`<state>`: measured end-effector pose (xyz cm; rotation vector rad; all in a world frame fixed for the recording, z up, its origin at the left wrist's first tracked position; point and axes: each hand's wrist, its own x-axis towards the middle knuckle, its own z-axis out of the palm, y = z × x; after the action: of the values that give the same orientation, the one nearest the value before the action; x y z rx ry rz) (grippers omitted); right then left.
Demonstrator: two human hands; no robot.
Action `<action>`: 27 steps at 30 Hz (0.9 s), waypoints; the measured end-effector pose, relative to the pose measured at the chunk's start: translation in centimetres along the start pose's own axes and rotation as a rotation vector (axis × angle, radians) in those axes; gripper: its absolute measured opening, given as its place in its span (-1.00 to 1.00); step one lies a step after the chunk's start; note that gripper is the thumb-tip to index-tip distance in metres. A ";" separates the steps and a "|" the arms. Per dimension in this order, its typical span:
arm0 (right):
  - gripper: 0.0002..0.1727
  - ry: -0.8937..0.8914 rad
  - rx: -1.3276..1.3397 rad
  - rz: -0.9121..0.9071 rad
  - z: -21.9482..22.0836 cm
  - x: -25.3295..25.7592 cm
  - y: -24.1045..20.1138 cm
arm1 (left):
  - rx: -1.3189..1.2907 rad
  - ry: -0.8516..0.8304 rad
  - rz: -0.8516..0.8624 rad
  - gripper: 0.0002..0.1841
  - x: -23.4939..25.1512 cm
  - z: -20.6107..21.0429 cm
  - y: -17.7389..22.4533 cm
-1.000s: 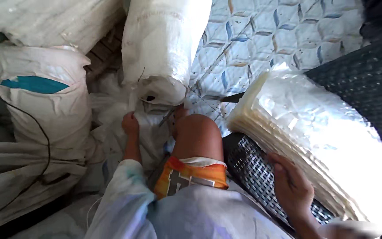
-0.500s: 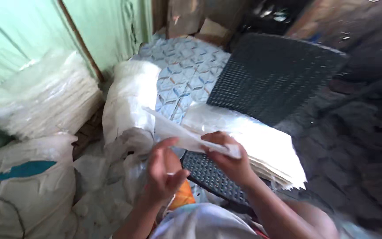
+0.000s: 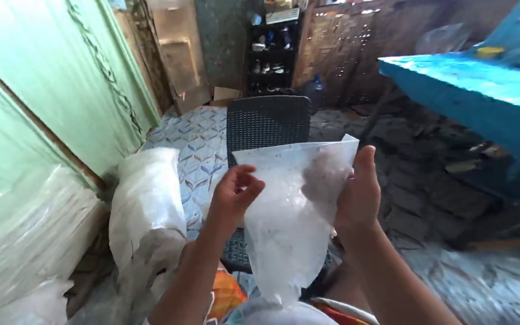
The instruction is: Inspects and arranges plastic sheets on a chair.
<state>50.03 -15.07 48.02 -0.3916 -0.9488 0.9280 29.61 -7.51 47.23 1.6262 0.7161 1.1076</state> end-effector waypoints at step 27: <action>-0.93 -0.048 -0.849 -0.390 -4.2 1.8 -1.4 | -0.152 -0.073 0.117 -0.60 -1.7 -2.5 2.2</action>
<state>54.64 -14.03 47.54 -0.8614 -1.3841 0.1399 26.52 -8.68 48.98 1.5855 0.4822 1.1509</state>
